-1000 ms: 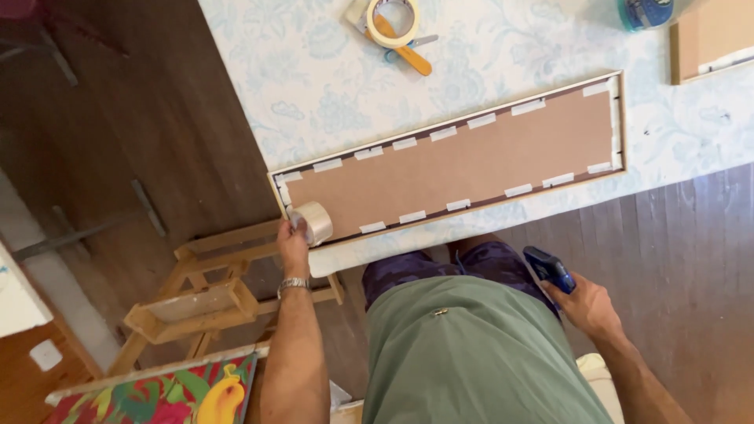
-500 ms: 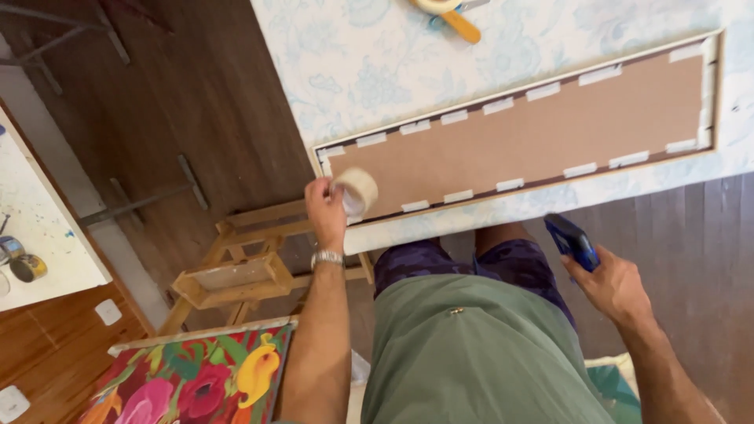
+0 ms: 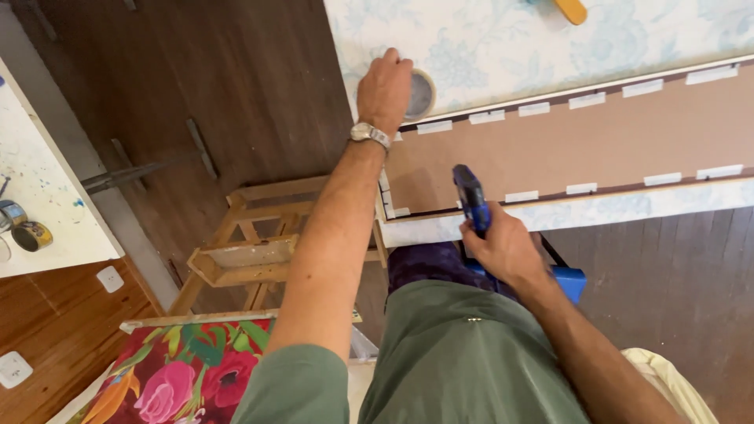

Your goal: Assembling and finishing a picture frame by stapling the back, taping edges, and brushing the glass surface.

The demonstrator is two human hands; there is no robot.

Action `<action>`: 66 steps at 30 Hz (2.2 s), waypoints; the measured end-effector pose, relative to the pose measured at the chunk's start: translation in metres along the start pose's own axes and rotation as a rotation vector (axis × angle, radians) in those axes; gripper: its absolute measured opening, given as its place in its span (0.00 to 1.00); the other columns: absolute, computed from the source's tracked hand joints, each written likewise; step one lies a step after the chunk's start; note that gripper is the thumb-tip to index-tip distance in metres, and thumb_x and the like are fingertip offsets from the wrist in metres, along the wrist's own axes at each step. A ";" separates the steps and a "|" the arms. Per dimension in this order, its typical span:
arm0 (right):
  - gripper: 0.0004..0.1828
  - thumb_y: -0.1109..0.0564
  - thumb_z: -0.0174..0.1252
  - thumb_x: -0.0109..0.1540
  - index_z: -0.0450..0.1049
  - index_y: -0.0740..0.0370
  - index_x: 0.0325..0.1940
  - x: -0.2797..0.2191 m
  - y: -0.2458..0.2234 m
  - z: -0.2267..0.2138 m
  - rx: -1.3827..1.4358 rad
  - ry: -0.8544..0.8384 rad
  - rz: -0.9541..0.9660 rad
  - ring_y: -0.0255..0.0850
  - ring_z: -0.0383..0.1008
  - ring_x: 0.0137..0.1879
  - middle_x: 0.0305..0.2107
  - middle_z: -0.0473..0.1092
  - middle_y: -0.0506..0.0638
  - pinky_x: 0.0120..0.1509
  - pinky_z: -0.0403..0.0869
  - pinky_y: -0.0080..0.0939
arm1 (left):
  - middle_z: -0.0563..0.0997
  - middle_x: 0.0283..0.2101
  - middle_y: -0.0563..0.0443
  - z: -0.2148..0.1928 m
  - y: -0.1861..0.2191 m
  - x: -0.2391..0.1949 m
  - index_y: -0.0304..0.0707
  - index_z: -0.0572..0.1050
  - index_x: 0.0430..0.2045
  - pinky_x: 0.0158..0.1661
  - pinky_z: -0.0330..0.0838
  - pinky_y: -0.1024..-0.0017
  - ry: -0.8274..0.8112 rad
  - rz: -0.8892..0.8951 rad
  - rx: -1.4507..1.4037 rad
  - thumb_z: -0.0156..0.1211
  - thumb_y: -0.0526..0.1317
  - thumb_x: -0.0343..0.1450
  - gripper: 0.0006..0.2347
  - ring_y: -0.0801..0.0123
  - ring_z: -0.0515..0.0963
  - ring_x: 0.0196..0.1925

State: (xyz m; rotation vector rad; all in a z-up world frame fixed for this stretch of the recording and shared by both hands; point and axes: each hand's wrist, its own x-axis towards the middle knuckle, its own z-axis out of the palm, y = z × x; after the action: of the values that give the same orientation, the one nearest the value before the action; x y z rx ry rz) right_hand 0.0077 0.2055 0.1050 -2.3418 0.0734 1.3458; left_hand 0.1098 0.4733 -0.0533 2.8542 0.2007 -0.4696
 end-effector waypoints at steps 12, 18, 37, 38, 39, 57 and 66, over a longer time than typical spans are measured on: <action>0.18 0.45 0.54 0.64 0.67 0.63 0.40 0.051 -0.041 0.058 0.000 0.108 -0.144 0.70 0.73 0.32 0.24 0.74 0.63 0.38 0.69 0.63 | 0.69 0.51 0.40 -0.008 0.000 -0.012 0.31 0.72 0.51 0.23 0.77 0.72 0.163 -0.030 -0.213 0.58 0.26 0.71 0.15 0.57 0.74 0.43; 0.19 0.45 0.55 0.63 0.66 0.64 0.45 0.065 -0.043 0.067 0.053 0.134 -0.109 0.69 0.73 0.35 0.30 0.75 0.65 0.41 0.69 0.64 | 0.74 0.52 0.46 -0.033 0.001 -0.063 0.30 0.73 0.46 0.20 0.73 0.57 -0.098 0.168 -0.279 0.48 0.25 0.71 0.11 0.54 0.76 0.20; 0.19 0.42 0.59 0.61 0.69 0.58 0.44 0.093 -0.054 0.093 0.056 0.240 -0.014 0.67 0.78 0.45 0.30 0.74 0.65 0.47 0.75 0.66 | 0.71 0.46 0.56 0.021 -0.027 -0.061 0.49 0.74 0.44 0.42 0.81 0.46 -0.108 0.254 -0.449 0.59 0.36 0.73 0.08 0.36 0.83 0.34; 0.19 0.42 0.59 0.61 0.70 0.59 0.44 0.094 -0.055 0.092 0.055 0.247 -0.022 0.68 0.78 0.45 0.30 0.74 0.66 0.46 0.75 0.66 | 0.71 0.45 0.55 0.020 -0.027 -0.061 0.49 0.74 0.44 0.42 0.81 0.45 -0.099 0.252 -0.479 0.58 0.37 0.74 0.07 0.35 0.83 0.35; 0.19 0.43 0.59 0.62 0.70 0.59 0.45 0.095 -0.055 0.092 0.055 0.253 -0.030 0.68 0.78 0.45 0.30 0.74 0.66 0.46 0.75 0.66 | 0.71 0.45 0.54 0.020 -0.027 -0.060 0.48 0.74 0.44 0.42 0.81 0.44 -0.091 0.250 -0.509 0.56 0.38 0.75 0.06 0.35 0.83 0.36; 0.18 0.41 0.58 0.60 0.72 0.58 0.37 0.107 -0.045 0.099 0.019 0.334 -0.053 0.65 0.79 0.41 0.26 0.72 0.62 0.43 0.75 0.63 | 0.70 0.42 0.59 0.017 -0.025 -0.057 0.54 0.74 0.41 0.41 0.81 0.50 -0.155 0.197 -0.415 0.50 0.40 0.75 0.05 0.40 0.83 0.33; 0.20 0.38 0.57 0.59 0.71 0.57 0.34 0.109 -0.043 0.106 -0.026 0.316 0.003 0.63 0.80 0.41 0.26 0.74 0.58 0.44 0.76 0.63 | 0.70 0.40 0.58 0.032 -0.022 -0.060 0.53 0.74 0.39 0.40 0.81 0.49 -0.140 0.177 -0.438 0.49 0.40 0.76 0.05 0.39 0.82 0.34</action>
State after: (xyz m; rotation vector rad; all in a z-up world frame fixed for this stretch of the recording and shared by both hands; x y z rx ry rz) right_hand -0.0099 0.3046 -0.0169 -2.5575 0.1546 0.9718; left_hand 0.0398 0.4808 -0.0677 2.3765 0.0188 -0.5139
